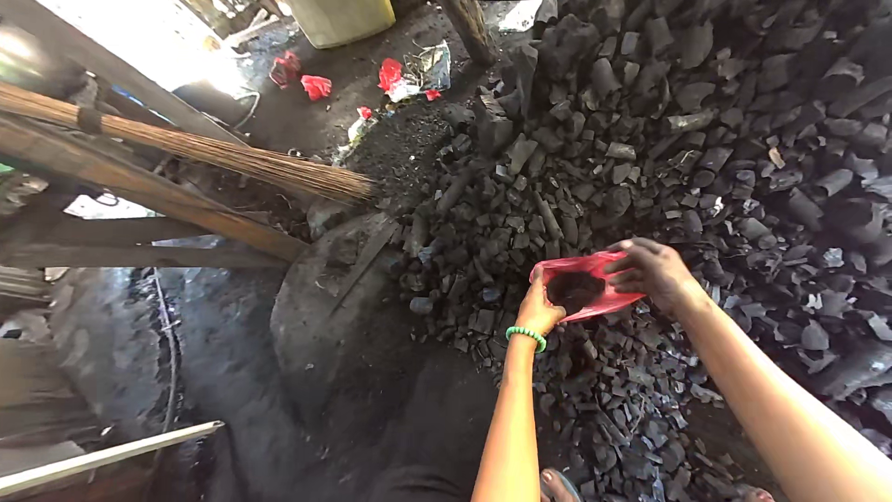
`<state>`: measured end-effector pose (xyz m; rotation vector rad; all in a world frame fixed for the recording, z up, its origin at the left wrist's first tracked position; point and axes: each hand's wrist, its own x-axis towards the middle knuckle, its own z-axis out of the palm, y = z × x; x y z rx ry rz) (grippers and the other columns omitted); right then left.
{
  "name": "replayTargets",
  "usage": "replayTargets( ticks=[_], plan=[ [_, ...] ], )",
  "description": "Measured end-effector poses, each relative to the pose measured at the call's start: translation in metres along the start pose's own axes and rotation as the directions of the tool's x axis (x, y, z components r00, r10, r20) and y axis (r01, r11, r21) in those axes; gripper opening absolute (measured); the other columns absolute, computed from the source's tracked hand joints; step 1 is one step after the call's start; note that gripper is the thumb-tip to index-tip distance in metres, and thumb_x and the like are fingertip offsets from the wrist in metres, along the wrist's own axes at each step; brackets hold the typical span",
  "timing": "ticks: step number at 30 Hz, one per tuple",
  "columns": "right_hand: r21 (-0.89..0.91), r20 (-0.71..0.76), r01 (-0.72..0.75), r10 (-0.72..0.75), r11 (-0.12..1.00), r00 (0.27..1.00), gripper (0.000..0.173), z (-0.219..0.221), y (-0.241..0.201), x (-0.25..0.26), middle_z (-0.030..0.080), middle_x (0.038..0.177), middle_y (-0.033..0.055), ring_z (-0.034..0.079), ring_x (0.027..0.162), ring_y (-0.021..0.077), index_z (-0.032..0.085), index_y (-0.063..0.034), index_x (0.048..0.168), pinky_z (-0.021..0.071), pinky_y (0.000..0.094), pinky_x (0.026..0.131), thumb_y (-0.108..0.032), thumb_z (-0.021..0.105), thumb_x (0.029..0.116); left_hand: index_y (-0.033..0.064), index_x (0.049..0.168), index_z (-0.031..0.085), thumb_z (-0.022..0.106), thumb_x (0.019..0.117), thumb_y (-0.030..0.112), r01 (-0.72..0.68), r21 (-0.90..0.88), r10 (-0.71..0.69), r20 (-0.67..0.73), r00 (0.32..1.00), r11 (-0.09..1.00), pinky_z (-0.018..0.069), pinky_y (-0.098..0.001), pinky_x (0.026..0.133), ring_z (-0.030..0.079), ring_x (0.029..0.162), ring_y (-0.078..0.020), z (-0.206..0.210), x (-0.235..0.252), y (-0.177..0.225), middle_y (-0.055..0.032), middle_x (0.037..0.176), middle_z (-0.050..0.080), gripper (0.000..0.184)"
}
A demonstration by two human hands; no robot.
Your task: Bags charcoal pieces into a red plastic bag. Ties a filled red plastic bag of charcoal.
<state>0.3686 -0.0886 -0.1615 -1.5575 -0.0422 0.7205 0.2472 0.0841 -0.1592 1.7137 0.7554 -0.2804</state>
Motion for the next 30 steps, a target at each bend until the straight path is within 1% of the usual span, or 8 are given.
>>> replayTargets(
  ticks=[3,6,9,13,16,19,24,30],
  plan=[
    [-0.147,-0.346,-0.026,-0.027,0.989,0.938,0.041,-0.022,0.05,0.011,0.068,0.106,0.0198,0.071,0.087,0.0253,0.053,0.0051,0.133,0.0591,0.0434,0.079,-0.025,0.035,0.1123,0.0148,0.164,0.017,0.069,0.0872,-0.008,-0.059,-0.011,0.058,-0.046,0.997,0.998,0.0571,-0.0517,0.085,0.065,0.109,-0.0372,0.012,0.007,-0.014,-0.0268,0.154,0.039,0.095],
    [-0.724,-0.086,0.023,-0.123,0.689,0.989,0.036,-0.029,0.11,0.002,0.059,0.134,0.0321,0.056,0.129,0.0461,0.06,0.0086,0.13,0.0401,0.0655,0.109,-0.017,0.054,0.1049,0.0125,0.163,0.022,0.069,0.0924,0.008,-0.272,-0.175,0.224,-0.248,0.942,0.946,0.0412,-0.0512,0.113,0.045,0.141,-0.0321,0.024,0.004,-0.034,-0.0184,0.163,0.034,0.085],
    [-0.931,0.107,0.129,-0.081,0.342,0.991,0.059,-0.01,0.129,-0.012,0.041,0.158,0.0253,0.032,0.149,0.0462,0.057,-0.0115,0.146,0.0156,0.0753,0.116,-0.049,0.061,0.1003,0.0191,0.163,0.023,0.046,0.1055,0.038,-0.34,-0.448,0.02,-0.581,0.814,0.827,0.0482,-0.0558,0.1,0.051,0.133,-0.034,0.045,-0.01,-0.065,-0.0182,0.156,0.043,0.064],
    [-0.976,0.074,0.058,0.069,0.209,0.995,0.066,-0.005,0.1,-0.008,0.042,0.154,0.0273,0.045,0.136,0.0512,0.062,-0.0142,0.14,0.036,0.073,0.103,-0.061,0.064,0.0938,-0.0005,0.154,0.038,0.028,0.1129,0.033,0.059,-0.24,-0.202,-0.632,0.748,0.969,0.033,-0.0561,0.117,0.043,0.143,-0.0391,0.089,-0.03,-0.122,-0.0251,0.153,0.045,0.054],
    [-0.987,0.062,0.04,0.141,0.158,0.988,0.068,-0.007,0.098,-0.002,0.04,0.155,0.0273,0.043,0.138,0.0492,0.059,-0.0208,0.144,0.0339,0.0719,0.106,-0.065,0.062,0.0929,0.017,0.162,0.03,0.031,0.1106,0.041,0.328,0.242,-0.193,-0.453,0.87,0.913,0.0118,-0.0726,0.117,0.02,0.154,-0.0415,0.131,-0.047,-0.14,-0.0163,0.168,0.024,0.057],
    [-0.985,0.067,0.046,0.119,0.166,0.991,0.065,-0.003,0.12,-0.016,0.024,0.164,0.0293,0.024,0.151,0.0491,0.052,-0.0276,0.151,0.0113,0.0742,0.117,-0.065,0.054,0.0972,0.0242,0.164,0.025,0.034,0.109,0.047,0.381,0.254,-0.249,-0.431,0.867,0.889,0.0165,-0.0709,0.117,0.023,0.154,-0.0399,0.152,-0.054,-0.137,-0.018,0.17,0.015,0.06],
    [-0.978,0.118,0.109,0.041,0.176,0.992,0.063,-0.001,0.144,-0.061,0.04,0.154,0.0316,0.039,0.142,0.0515,0.059,-0.0149,0.144,0.0386,0.0659,0.108,-0.06,0.048,0.1011,0.0146,0.16,0.034,0.035,0.1109,0.038,0.331,-0.062,-0.326,-0.415,0.849,0.942,0.0313,-0.0677,0.111,0.033,0.147,-0.0447,0.165,-0.064,-0.133,-0.0207,0.167,0.023,0.054],
    [-0.75,-0.041,0.002,-0.05,0.661,0.998,0.057,0.002,0.176,-0.101,0.052,0.15,0.0229,0.049,0.136,0.0477,0.053,-0.0167,0.151,0.0362,0.0653,0.11,-0.048,0.039,0.1046,-0.0011,0.148,0.048,0.033,0.1121,0.024,0.084,-0.424,-0.285,-0.438,0.853,0.902,0.0259,-0.0557,0.12,0.036,0.146,-0.0391,0.167,-0.073,-0.133,-0.0255,0.156,0.04,0.046]
  ],
)
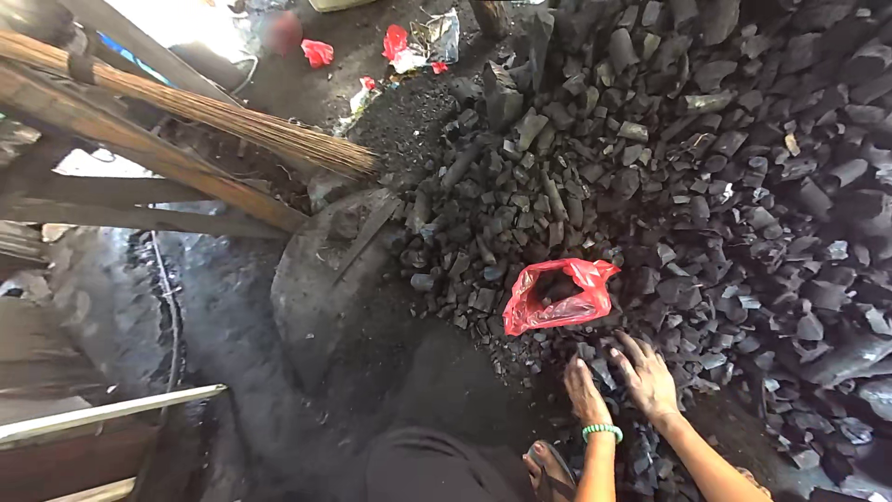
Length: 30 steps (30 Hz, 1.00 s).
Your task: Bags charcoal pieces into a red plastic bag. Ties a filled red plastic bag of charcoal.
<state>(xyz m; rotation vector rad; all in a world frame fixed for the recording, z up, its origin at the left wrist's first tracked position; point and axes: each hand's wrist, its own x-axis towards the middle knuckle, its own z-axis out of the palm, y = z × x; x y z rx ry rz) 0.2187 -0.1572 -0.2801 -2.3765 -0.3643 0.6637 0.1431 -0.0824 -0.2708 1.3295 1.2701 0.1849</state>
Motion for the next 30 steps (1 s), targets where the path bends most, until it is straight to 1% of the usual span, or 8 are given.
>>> replayTargets(
  ticks=[4,6,8,14,20,23,27,30],
  plan=[
    [0.584,0.022,-0.141,0.157,0.799,0.987,0.056,-0.003,0.005,-0.008,0.056,0.146,0.0161,0.052,0.136,0.0248,0.052,-0.0059,0.147,0.0393,0.0492,0.114,-0.041,0.042,0.1048,-0.003,0.141,0.055,0.034,0.1119,0.023,0.034,-0.304,0.005,0.126,0.992,0.952,0.0315,-0.0447,0.118,0.044,0.141,-0.0277,0.005,0.003,0.014,-0.0201,0.151,0.049,0.044],
    [0.8,0.006,-0.141,0.227,0.583,0.974,0.052,-0.002,-0.001,-0.011,0.063,0.13,0.0124,0.063,0.114,0.0132,0.05,-0.0013,0.145,0.0517,0.0344,0.098,-0.036,0.044,0.1062,-0.0006,0.137,0.059,0.036,0.1114,0.023,0.083,-0.383,-0.006,0.198,0.98,0.92,0.0383,-0.0434,0.111,0.05,0.132,-0.024,0.009,0.004,0.02,-0.0164,0.144,0.056,0.042],
    [0.88,-0.027,-0.087,0.231,0.467,0.973,0.049,0.0,-0.015,-0.012,0.066,0.112,0.0062,0.066,0.096,0.0071,0.052,-0.0015,0.139,0.0566,0.0279,0.084,-0.034,0.049,0.1026,0.0007,0.133,0.061,0.04,0.1103,0.021,0.108,-0.483,-0.019,0.186,0.982,0.869,0.0445,-0.0394,0.101,0.056,0.12,-0.0208,0.009,0.002,0.026,-0.0143,0.135,0.061,0.037],
    [0.907,-0.049,0.054,-0.023,0.417,0.999,0.044,-0.001,-0.091,0.002,0.072,0.099,0.0,0.069,0.085,0.0063,0.063,-0.0053,0.126,0.0592,0.0276,0.077,-0.034,0.058,0.0921,0.0037,0.124,0.059,0.038,0.1059,0.022,-0.072,-0.771,0.077,-0.03,0.997,0.633,0.0573,-0.0274,0.067,0.067,0.082,-0.0121,-0.03,0.004,0.076,-0.0074,0.101,0.069,0.033],
    [0.883,0.039,0.021,-0.118,0.469,0.992,0.051,-0.024,-0.128,0.077,0.064,0.129,0.0078,0.064,0.108,0.0169,0.05,-0.0142,0.146,0.0559,0.0403,0.09,-0.033,0.055,0.0991,0.0097,0.136,0.057,0.042,0.1095,0.031,-0.057,-0.6,0.084,0.017,0.996,0.798,0.054,-0.0312,0.076,0.063,0.092,-0.013,-0.022,0.075,0.13,-0.0064,0.113,0.066,0.037],
    [0.73,0.147,-0.089,-0.028,0.678,0.989,0.05,-0.046,-0.112,0.105,0.059,0.134,0.0183,0.062,0.111,0.0296,0.044,-0.0131,0.151,0.0527,0.0523,0.09,-0.027,0.057,0.1047,0.0083,0.157,0.035,0.039,0.1103,0.042,0.039,-0.375,0.002,0.109,0.994,0.926,0.0313,-0.0527,0.118,0.038,0.145,-0.0287,-0.007,0.107,0.13,-0.0152,0.159,0.039,0.058],
    [0.5,0.232,0.01,-0.145,0.866,0.962,0.046,-0.07,-0.099,0.116,0.053,0.144,0.0242,0.054,0.13,0.038,0.049,-0.0056,0.147,0.0417,0.0599,0.108,-0.017,0.06,0.1035,0.0173,0.164,0.023,0.032,0.1052,0.062,-0.045,0.009,0.042,0.222,0.974,0.999,0.0233,-0.0644,0.119,0.024,0.153,-0.0356,-0.014,0.101,0.148,-0.0131,0.169,0.023,0.075],
    [0.343,0.24,0.099,-0.189,0.934,0.952,0.045,-0.08,-0.092,0.123,0.052,0.146,0.0262,0.049,0.137,0.0424,0.052,-0.0062,0.147,0.0363,0.0617,0.113,-0.019,0.059,0.1043,0.0136,0.162,0.028,0.032,0.1083,0.055,-0.041,0.171,-0.018,0.331,0.943,0.984,0.0233,-0.0654,0.118,0.026,0.152,-0.0367,-0.023,0.084,0.194,-0.0153,0.167,0.026,0.068]
  ],
)
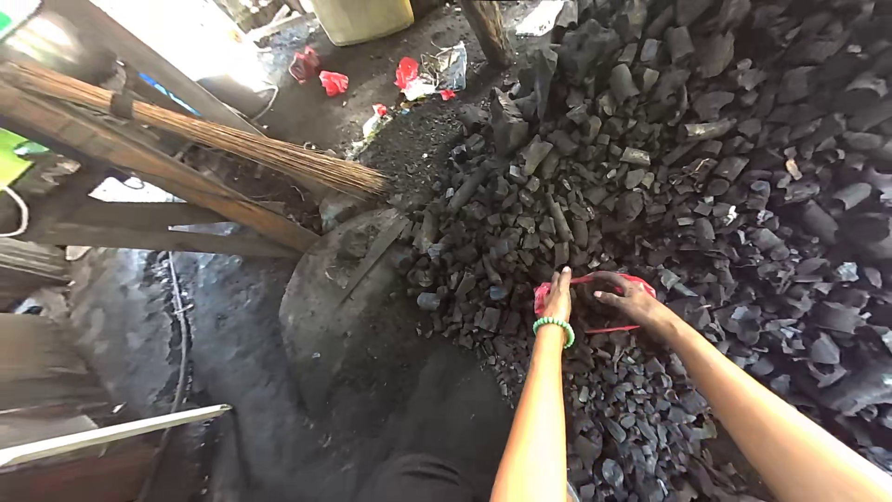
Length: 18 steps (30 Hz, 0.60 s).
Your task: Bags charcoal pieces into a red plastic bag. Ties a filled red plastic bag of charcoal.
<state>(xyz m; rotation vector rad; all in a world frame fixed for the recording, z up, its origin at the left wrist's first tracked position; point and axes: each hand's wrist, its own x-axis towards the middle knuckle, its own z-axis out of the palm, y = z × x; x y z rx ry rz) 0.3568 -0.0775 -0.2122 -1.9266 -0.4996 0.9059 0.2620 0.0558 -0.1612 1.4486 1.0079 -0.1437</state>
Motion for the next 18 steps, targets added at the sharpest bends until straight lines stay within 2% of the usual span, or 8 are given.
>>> replayTargets(
  ticks=[2,4,8,10,12,14,16,18],
  plan=[
    [-0.141,-0.01,-0.02,0.019,0.99,1.0,0.044,-0.009,-0.006,-0.001,0.05,0.149,0.0278,0.044,0.14,0.0474,0.054,-0.0091,0.147,0.0342,0.0653,0.113,-0.025,0.056,0.1064,0.0092,0.16,0.031,0.029,0.1113,0.047,-0.091,0.268,0.054,0.144,0.988,0.959,0.0225,-0.0626,0.12,0.027,0.152,-0.0361,-0.009,-0.006,0.019,-0.016,0.166,0.029,0.062],
    [-0.284,0.001,-0.039,0.041,0.958,0.999,0.042,-0.019,-0.024,-0.008,0.049,0.149,0.0284,0.043,0.141,0.0485,0.056,-0.0109,0.147,0.032,0.0659,0.114,-0.028,0.051,0.1087,0.0121,0.16,0.034,0.03,0.1124,0.041,-0.185,0.607,0.057,0.224,0.973,0.773,0.0234,-0.062,0.12,0.032,0.15,-0.0388,-0.014,-0.008,0.032,-0.0172,0.163,0.036,0.056],
    [-0.5,-0.01,-0.052,0.054,0.865,0.998,0.045,-0.036,-0.047,-0.022,0.052,0.148,0.0254,0.048,0.139,0.0425,0.051,-0.0046,0.149,0.0351,0.0602,0.115,-0.027,0.048,0.1097,0.0211,0.156,0.042,0.049,0.1063,0.014,-0.174,0.932,0.131,0.139,0.982,0.317,0.0496,-0.0618,0.096,0.062,0.12,-0.0438,-0.011,-0.045,0.052,-0.0239,0.132,0.063,0.051],
    [-0.484,-0.089,-0.038,-0.007,0.874,0.996,0.042,-0.041,-0.045,-0.035,0.054,0.145,0.0271,0.051,0.136,0.0441,0.054,-0.0008,0.144,0.0383,0.0622,0.111,-0.021,0.053,0.1073,0.0217,0.155,0.045,0.053,0.1007,-0.001,-0.293,0.945,0.364,0.223,0.904,0.149,0.0549,-0.0604,0.083,0.068,0.104,-0.0465,-0.011,-0.06,0.041,-0.0269,0.128,0.064,0.059],
    [-0.381,-0.185,0.017,-0.095,0.925,0.978,0.038,-0.045,-0.034,-0.053,0.055,0.143,0.027,0.057,0.129,0.0438,0.057,0.0,0.14,0.0437,0.0622,0.107,-0.013,0.055,0.1047,0.0253,0.151,0.053,0.058,0.0948,-0.007,-0.403,0.915,0.569,0.34,0.748,-0.017,0.0524,-0.0611,0.082,0.065,0.107,-0.0484,-0.015,-0.061,0.021,-0.0293,0.131,0.06,0.065],
    [-0.206,-0.269,0.135,-0.189,0.969,0.944,0.033,-0.036,-0.014,-0.077,0.061,0.134,0.0256,0.066,0.115,0.0398,0.061,-0.0001,0.135,0.0507,0.0589,0.099,-0.01,0.057,0.1037,0.028,0.152,0.05,0.059,0.0931,-0.01,-0.39,0.921,0.565,0.31,0.765,0.022,0.0435,-0.0691,0.094,0.053,0.125,-0.0537,-0.022,-0.063,0.015,-0.0315,0.143,0.051,0.071],
    [-0.054,-0.369,0.218,-0.222,0.975,0.903,0.03,-0.009,0.011,-0.105,0.064,0.127,0.0232,0.066,0.108,0.0353,0.063,0.0008,0.129,0.0521,0.0559,0.095,-0.01,0.06,0.1015,0.024,0.149,0.054,0.058,0.0934,-0.009,-0.344,0.928,0.621,0.189,0.76,0.139,0.0436,-0.0703,0.094,0.051,0.125,-0.0566,-0.03,-0.06,0.015,-0.0343,0.141,0.05,0.065],
    [-0.046,-0.334,0.121,-0.129,0.992,0.934,0.039,0.027,0.045,-0.133,0.061,0.129,0.0235,0.065,0.111,0.0354,0.061,0.0014,0.131,0.0537,0.0557,0.095,-0.017,0.067,0.0978,0.0217,0.148,0.056,0.059,0.0944,-0.006,-0.262,0.948,0.64,0.089,0.763,0.18,0.0462,-0.067,0.093,0.051,0.124,-0.0556,-0.036,-0.057,0.019,-0.0339,0.138,0.051,0.06]
  ],
)
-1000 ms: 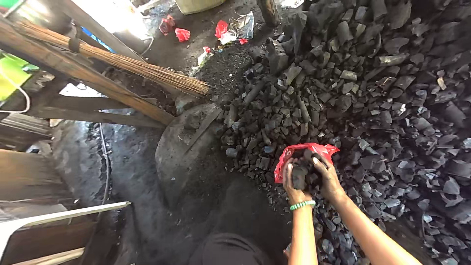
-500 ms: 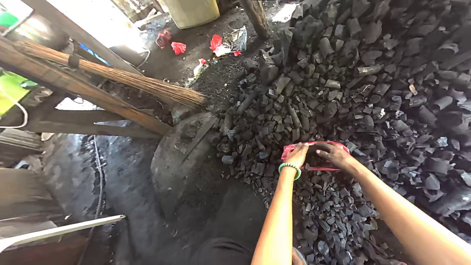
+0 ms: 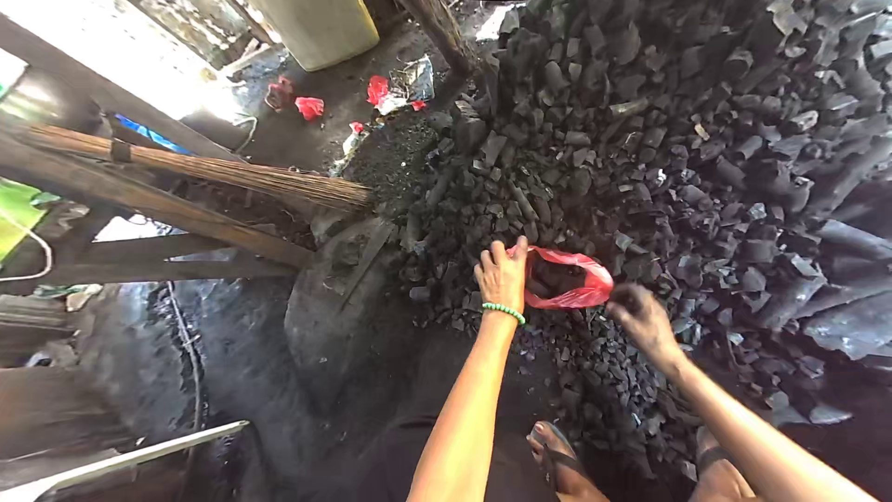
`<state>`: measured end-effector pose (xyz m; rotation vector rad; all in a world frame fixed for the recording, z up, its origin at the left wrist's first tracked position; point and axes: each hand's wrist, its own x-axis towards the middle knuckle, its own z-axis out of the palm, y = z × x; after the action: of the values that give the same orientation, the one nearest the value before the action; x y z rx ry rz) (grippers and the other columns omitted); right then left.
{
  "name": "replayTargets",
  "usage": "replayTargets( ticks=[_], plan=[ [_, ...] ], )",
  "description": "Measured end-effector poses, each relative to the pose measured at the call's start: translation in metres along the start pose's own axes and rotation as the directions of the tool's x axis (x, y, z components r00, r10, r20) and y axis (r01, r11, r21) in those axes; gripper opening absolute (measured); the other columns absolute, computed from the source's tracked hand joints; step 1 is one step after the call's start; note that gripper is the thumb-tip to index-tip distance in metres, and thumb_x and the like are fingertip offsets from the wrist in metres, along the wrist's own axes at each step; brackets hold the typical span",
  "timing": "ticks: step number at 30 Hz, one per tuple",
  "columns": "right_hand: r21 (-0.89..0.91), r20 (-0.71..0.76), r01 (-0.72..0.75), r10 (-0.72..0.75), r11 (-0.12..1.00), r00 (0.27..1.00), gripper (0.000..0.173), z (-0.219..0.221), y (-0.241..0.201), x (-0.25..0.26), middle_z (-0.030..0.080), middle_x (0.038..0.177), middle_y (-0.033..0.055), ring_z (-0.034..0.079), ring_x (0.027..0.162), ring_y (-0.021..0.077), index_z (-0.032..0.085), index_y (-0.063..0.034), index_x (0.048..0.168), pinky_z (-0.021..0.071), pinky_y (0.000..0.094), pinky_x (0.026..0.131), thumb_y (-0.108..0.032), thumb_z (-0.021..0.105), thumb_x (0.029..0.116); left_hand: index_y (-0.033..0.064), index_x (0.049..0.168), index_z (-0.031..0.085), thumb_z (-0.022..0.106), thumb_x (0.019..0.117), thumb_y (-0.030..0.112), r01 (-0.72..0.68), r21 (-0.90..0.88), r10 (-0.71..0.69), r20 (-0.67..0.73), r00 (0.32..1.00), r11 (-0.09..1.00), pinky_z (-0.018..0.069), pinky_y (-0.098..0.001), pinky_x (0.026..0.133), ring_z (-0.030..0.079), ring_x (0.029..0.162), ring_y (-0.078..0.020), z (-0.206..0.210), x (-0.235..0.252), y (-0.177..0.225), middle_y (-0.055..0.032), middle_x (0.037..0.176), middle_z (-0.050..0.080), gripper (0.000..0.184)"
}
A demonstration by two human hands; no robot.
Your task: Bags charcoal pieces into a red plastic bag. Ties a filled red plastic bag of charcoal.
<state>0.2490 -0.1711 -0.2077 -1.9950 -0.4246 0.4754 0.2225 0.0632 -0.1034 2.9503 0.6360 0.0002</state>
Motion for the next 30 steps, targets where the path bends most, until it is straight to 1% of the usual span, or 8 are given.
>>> replayTargets(
  ticks=[3,6,10,13,20,25,28,30],
  plan=[
    [-0.404,0.483,0.057,0.16,0.913,0.861,0.074,0.041,0.02,-0.058,0.037,0.159,0.0252,0.035,0.147,0.0463,0.052,-0.0137,0.149,0.032,0.071,0.113,-0.038,0.082,0.085,0.0236,0.152,0.049,0.072,0.0892,0.003,0.149,0.038,-0.153,0.133,0.979,0.988,0.0435,-0.0698,0.097,0.042,0.135,-0.0535,-0.006,0.006,-0.007,-0.0291,0.153,0.038,0.07],
    [-0.605,0.664,0.272,0.286,0.748,0.691,0.101,0.075,0.031,-0.085,0.005,0.171,0.0206,-0.003,0.153,0.0574,0.036,-0.035,0.16,0.0039,0.0911,0.103,-0.028,0.09,0.074,0.0248,0.162,0.029,0.088,0.0808,0.033,0.36,-0.137,-0.308,0.299,0.903,0.923,0.0399,-0.0727,0.099,0.032,0.142,-0.0556,0.0,0.005,-0.011,-0.0271,0.166,0.012,0.101],
    [-0.592,0.705,0.326,0.278,0.737,0.653,0.084,0.063,0.038,-0.057,0.021,0.168,0.0226,0.017,0.149,0.0586,0.041,-0.0328,0.157,0.021,0.0877,0.102,-0.019,0.082,0.0853,0.02,0.165,0.013,0.083,0.085,0.019,0.498,-0.227,-0.4,0.369,0.839,0.837,0.0465,-0.0644,0.101,0.048,0.13,-0.0542,0.023,0.001,-0.027,-0.0333,0.159,0.027,0.107],
    [-0.573,0.723,0.304,0.294,0.761,0.626,0.075,0.051,0.037,-0.038,0.028,0.164,0.0247,0.025,0.146,0.0578,0.043,-0.0326,0.156,0.0322,0.0821,0.1,-0.022,0.078,0.0902,0.0087,0.159,0.03,0.07,0.094,0.007,0.532,-0.365,-0.433,0.321,0.842,0.764,0.0469,-0.0622,0.101,0.061,0.119,-0.049,0.022,-0.003,-0.031,-0.0318,0.132,0.06,0.076],
    [-0.518,0.6,0.163,0.221,0.84,0.769,0.06,0.033,0.045,-0.032,0.036,0.158,0.0282,0.034,0.143,0.0547,0.058,-0.0103,0.143,0.0412,0.0697,0.105,-0.011,0.077,0.0864,0.0017,0.145,0.049,0.066,0.0929,-0.006,0.223,-0.874,-0.209,0.144,0.967,0.432,0.053,-0.0415,0.088,0.066,0.095,-0.0262,-0.016,-0.003,-0.009,-0.0241,0.114,0.067,0.056],
    [0.229,0.03,-0.248,0.248,0.941,0.968,0.056,0.004,0.042,-0.016,0.056,0.131,0.0313,0.058,0.118,0.0425,0.058,0.009,0.131,0.0488,0.0576,0.1,0.0,0.08,0.0814,0.0002,0.127,0.06,0.045,0.104,-0.001,0.268,-0.885,0.016,0.295,0.955,0.38,0.0527,-0.0353,0.077,0.06,0.085,-0.0179,-0.057,-0.013,0.038,-0.0141,0.103,0.063,0.028],
    [0.826,-0.116,-0.154,0.432,0.542,0.894,0.036,-0.02,0.003,-0.006,0.063,0.092,0.0108,0.064,0.071,0.0176,0.05,-0.0016,0.128,0.0578,0.0372,0.064,0.0,0.063,0.0947,-0.0003,0.128,0.06,0.04,0.1061,-0.001,0.298,-0.779,0.068,0.398,0.915,0.552,0.0513,-0.0413,0.081,0.059,0.092,-0.024,-0.07,-0.02,0.061,-0.0191,0.111,0.061,0.03],
    [0.969,-0.089,-0.029,0.452,0.247,0.888,0.023,-0.035,-0.024,-0.005,0.06,0.082,0.0029,0.06,0.063,0.0122,0.05,-0.0097,0.12,0.0565,0.0328,0.06,-0.004,0.056,0.0994,-0.0013,0.129,0.059,0.042,0.1054,-0.003,0.267,-0.709,0.119,0.444,0.888,0.653,0.0508,-0.0428,0.087,0.059,0.098,-0.026,-0.076,-0.029,0.074,-0.0215,0.119,0.06,0.03]
  ],
)
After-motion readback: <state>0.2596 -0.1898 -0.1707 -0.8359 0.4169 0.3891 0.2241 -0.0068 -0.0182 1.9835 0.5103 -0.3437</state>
